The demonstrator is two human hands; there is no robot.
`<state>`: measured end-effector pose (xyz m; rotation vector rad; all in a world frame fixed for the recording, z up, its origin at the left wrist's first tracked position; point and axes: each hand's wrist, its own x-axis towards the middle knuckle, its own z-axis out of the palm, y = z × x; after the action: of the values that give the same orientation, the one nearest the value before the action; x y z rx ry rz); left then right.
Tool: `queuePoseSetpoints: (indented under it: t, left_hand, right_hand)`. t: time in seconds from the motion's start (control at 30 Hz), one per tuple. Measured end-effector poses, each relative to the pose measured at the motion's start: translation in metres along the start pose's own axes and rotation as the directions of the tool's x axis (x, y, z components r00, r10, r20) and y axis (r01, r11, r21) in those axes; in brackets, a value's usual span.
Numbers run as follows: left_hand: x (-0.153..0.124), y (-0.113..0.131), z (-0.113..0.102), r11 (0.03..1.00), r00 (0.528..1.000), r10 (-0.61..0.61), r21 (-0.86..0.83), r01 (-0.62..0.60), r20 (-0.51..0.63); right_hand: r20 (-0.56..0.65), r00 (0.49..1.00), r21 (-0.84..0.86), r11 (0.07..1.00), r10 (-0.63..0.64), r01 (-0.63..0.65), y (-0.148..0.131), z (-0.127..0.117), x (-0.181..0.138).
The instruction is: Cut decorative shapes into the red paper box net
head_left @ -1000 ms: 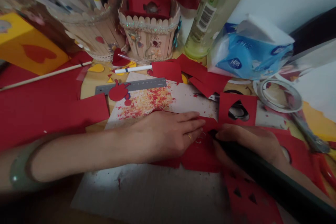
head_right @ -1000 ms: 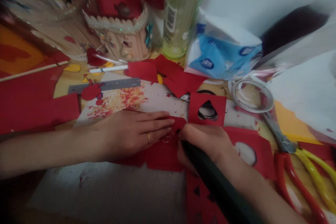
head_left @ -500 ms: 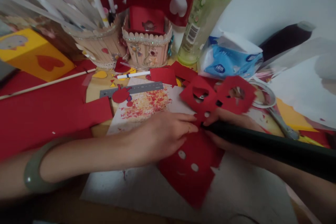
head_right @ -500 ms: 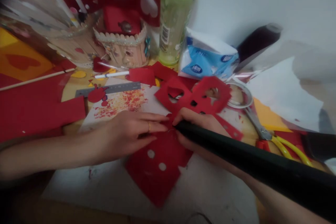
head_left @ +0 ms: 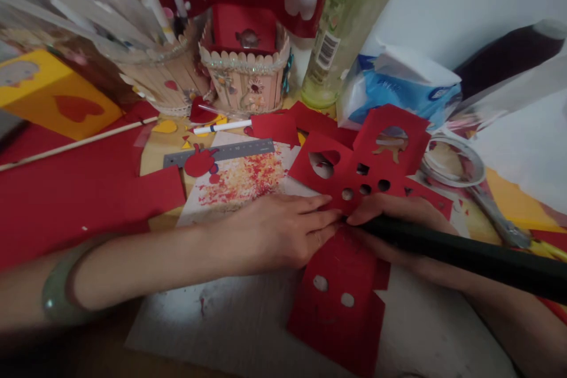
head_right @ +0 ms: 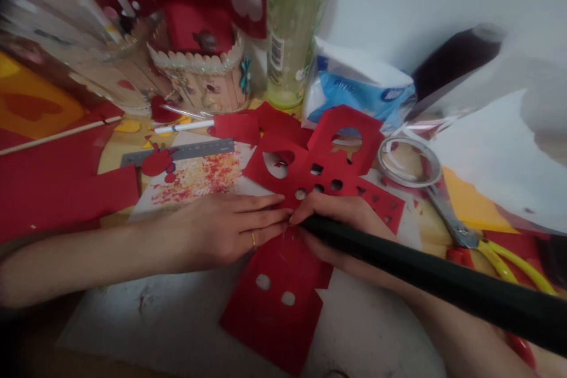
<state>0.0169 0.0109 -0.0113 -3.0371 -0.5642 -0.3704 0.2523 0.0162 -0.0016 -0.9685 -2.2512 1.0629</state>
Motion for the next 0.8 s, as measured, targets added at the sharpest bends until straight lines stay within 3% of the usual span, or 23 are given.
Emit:
queuePoseSetpoints:
  t: [0.2, 0.5, 0.57, 0.63, 0.73, 0.8]
  left_hand:
    - [0.0, -0.004, -0.004, 1.0, 0.995, 0.009, -0.025, -0.007, 0.103]
    - [-0.001, -0.009, -0.003, 0.998, 0.999, 0.049, -0.045, -0.05, -0.022]
    - [-0.002, -0.009, -0.003, 0.998, 0.999, 0.041, -0.051, -0.042, -0.004]
    - [-0.002, -0.008, -0.003, 0.997, 0.999, 0.044, -0.066, -0.043, 0.009]
    - [-0.003, -0.009, -0.004, 0.996, 0.998, 0.037, -0.085, -0.032, 0.056]
    - [-0.003, -0.011, -0.006, 0.993, 0.996, 0.026, -0.116, -0.016, 0.086]
  right_hand:
    - [0.048, 0.999, 0.042, 0.999, 0.016, -0.018, 0.0, -0.004, 0.004]
    - [0.161, 0.986, 0.13, 0.989, 0.052, -0.073, 0.004, -0.012, 0.01]
    - [0.09, 0.995, 0.141, 0.988, 0.046, -0.059, 0.001, -0.014, 0.009]
    - [-0.081, 0.995, 0.115, 0.992, 0.064, -0.055, -0.004, -0.016, 0.005]
    - [-0.339, 0.921, 0.15, 0.977, 0.192, -0.149, -0.016, -0.021, -0.004]
    - [-0.415, 0.857, 0.19, 0.95, 0.306, -0.247, -0.024, -0.026, -0.01]
